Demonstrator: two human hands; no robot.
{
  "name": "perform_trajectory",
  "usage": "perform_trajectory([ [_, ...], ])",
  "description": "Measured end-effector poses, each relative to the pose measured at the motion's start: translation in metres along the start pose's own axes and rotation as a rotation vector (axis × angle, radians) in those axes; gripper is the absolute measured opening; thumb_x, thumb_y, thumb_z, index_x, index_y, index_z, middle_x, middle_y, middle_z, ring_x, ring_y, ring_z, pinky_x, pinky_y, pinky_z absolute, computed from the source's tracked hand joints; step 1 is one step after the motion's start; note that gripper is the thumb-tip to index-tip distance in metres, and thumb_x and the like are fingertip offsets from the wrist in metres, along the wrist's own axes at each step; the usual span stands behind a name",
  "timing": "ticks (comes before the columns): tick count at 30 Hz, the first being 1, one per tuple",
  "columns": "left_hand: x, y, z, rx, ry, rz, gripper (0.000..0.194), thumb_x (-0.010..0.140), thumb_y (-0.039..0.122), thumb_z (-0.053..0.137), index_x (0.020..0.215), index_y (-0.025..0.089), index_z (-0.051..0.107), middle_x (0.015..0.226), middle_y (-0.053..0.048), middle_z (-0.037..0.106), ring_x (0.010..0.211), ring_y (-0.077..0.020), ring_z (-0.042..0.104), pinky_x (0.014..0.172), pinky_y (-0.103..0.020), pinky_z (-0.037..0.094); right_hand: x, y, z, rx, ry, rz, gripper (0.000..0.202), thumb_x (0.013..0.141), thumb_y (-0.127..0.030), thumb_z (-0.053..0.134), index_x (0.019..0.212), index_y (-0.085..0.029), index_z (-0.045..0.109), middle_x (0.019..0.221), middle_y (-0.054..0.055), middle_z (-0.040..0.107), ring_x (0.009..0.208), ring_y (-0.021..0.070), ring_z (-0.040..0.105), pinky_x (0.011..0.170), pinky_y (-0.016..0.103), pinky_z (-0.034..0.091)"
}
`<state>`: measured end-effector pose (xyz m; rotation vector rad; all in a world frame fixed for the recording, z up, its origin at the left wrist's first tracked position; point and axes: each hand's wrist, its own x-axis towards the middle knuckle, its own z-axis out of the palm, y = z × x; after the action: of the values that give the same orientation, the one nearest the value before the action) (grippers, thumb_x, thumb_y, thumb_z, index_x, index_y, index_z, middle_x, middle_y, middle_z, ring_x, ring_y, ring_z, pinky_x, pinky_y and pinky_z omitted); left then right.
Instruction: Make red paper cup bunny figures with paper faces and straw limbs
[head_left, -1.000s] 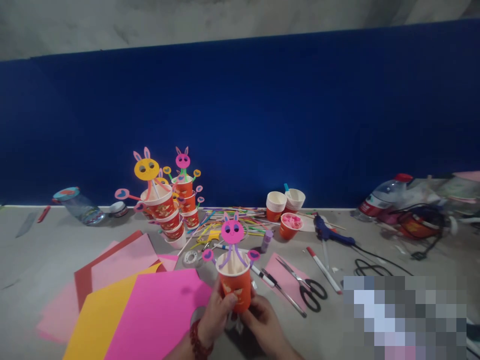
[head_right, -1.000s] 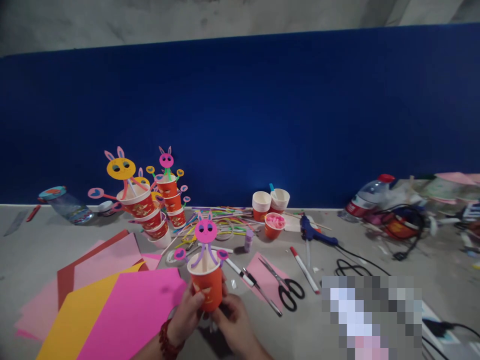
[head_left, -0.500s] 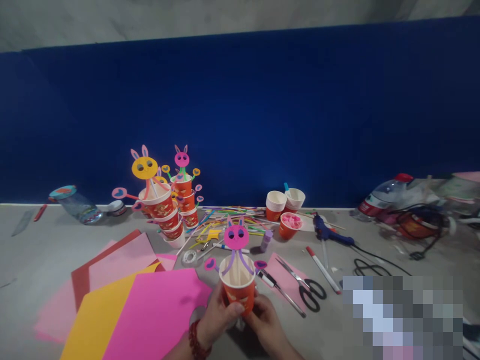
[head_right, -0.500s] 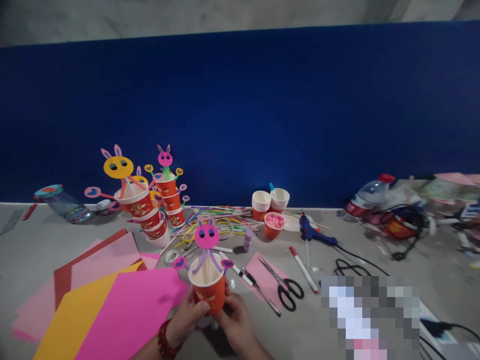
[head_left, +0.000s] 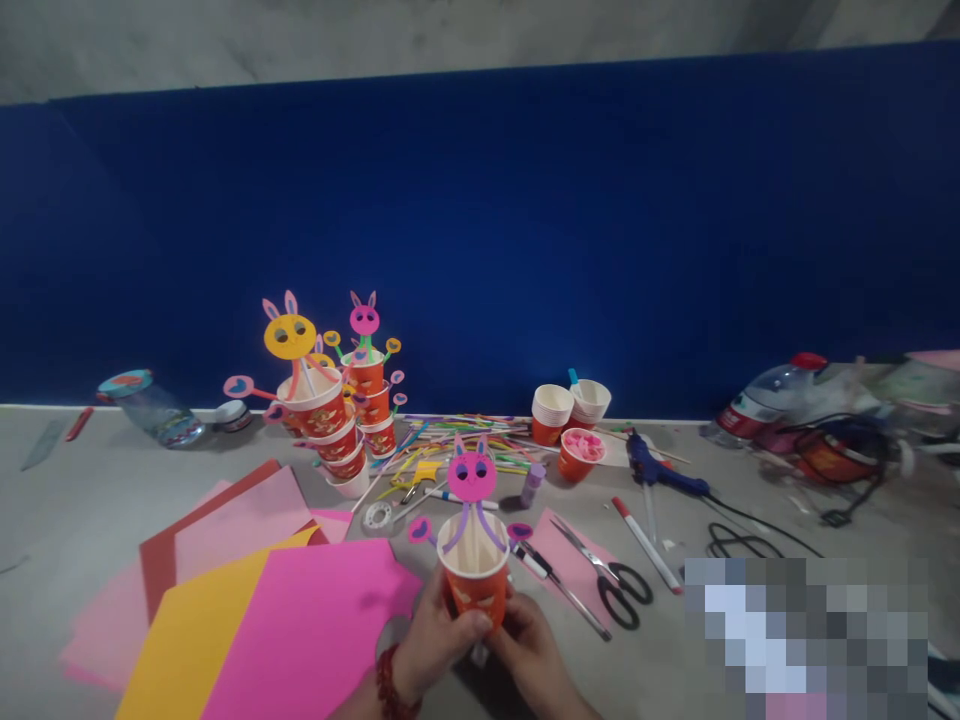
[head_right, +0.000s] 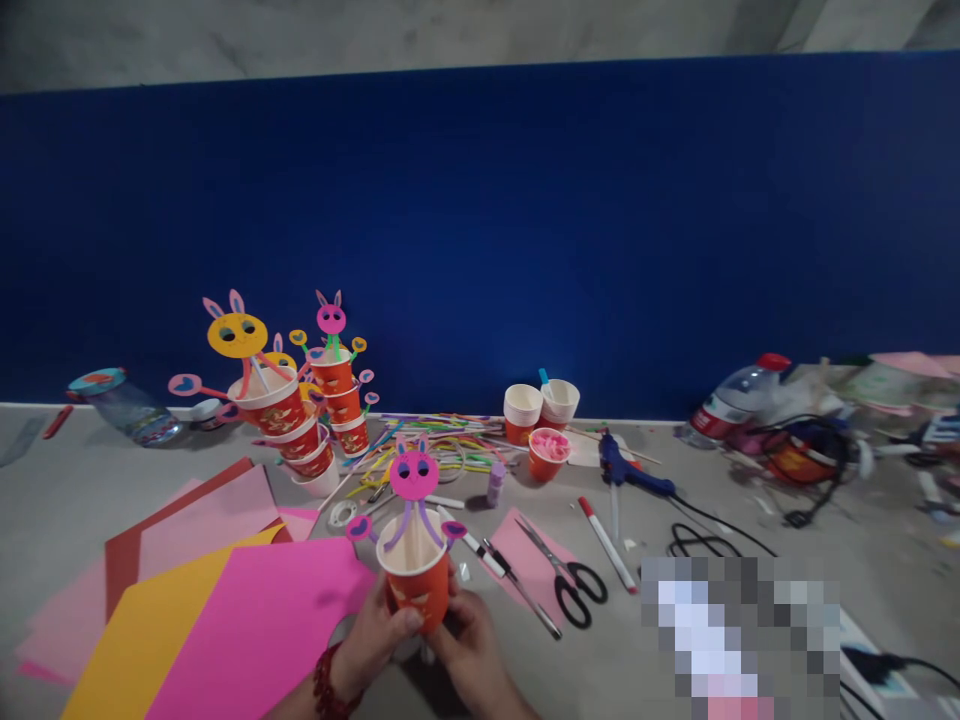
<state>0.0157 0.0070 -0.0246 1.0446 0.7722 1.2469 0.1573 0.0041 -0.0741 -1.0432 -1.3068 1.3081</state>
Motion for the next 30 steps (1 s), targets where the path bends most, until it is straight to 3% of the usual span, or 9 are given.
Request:
perform_trajectory([
  [11,-0.001,-0.010,-0.005,-0.038,0.031,-0.009,0.067,0.066,0.064,0.083,0.109,0.015,0.067,0.097,-0.015,0.075,0.092,-0.0304,0.071,0.086,-0.042,0.055,0.002,-0.013,0.004,0.072,-0.033,-0.032,0.049,0.072,-0.070,0.075,0.072,-0.021,0.080,0.071,0.010,0.077,0.068,0.0247,0.070,0.068,0.034,0.057],
  [19,-0.001,-0.004,-0.002,-0.042,-0.004,-0.009,0.063,0.071,0.065,0.078,0.108,0.015,0.067,0.093,-0.013,0.075,0.086,-0.0267,0.070,0.083,-0.040,0.055,0.002,-0.013,0.002,0.058,-0.069,-0.016,0.043,0.074,-0.063,0.077,0.078,-0.020,0.081,0.076,0.010,0.077,0.069,0.0246,0.070,0.066,0.033,0.056],
  [30,-0.003,-0.014,-0.010,-0.050,0.001,-0.038,0.066,0.068,0.063,0.081,0.111,0.015,0.066,0.094,-0.014,0.075,0.087,-0.0279,0.071,0.080,-0.038,0.055,0.002,-0.010,0.005,0.105,-0.095,0.007,0.044,0.074,-0.064,0.077,0.081,-0.020,0.078,0.074,0.007,0.075,0.065,0.0213,0.066,0.064,0.031,0.055],
])
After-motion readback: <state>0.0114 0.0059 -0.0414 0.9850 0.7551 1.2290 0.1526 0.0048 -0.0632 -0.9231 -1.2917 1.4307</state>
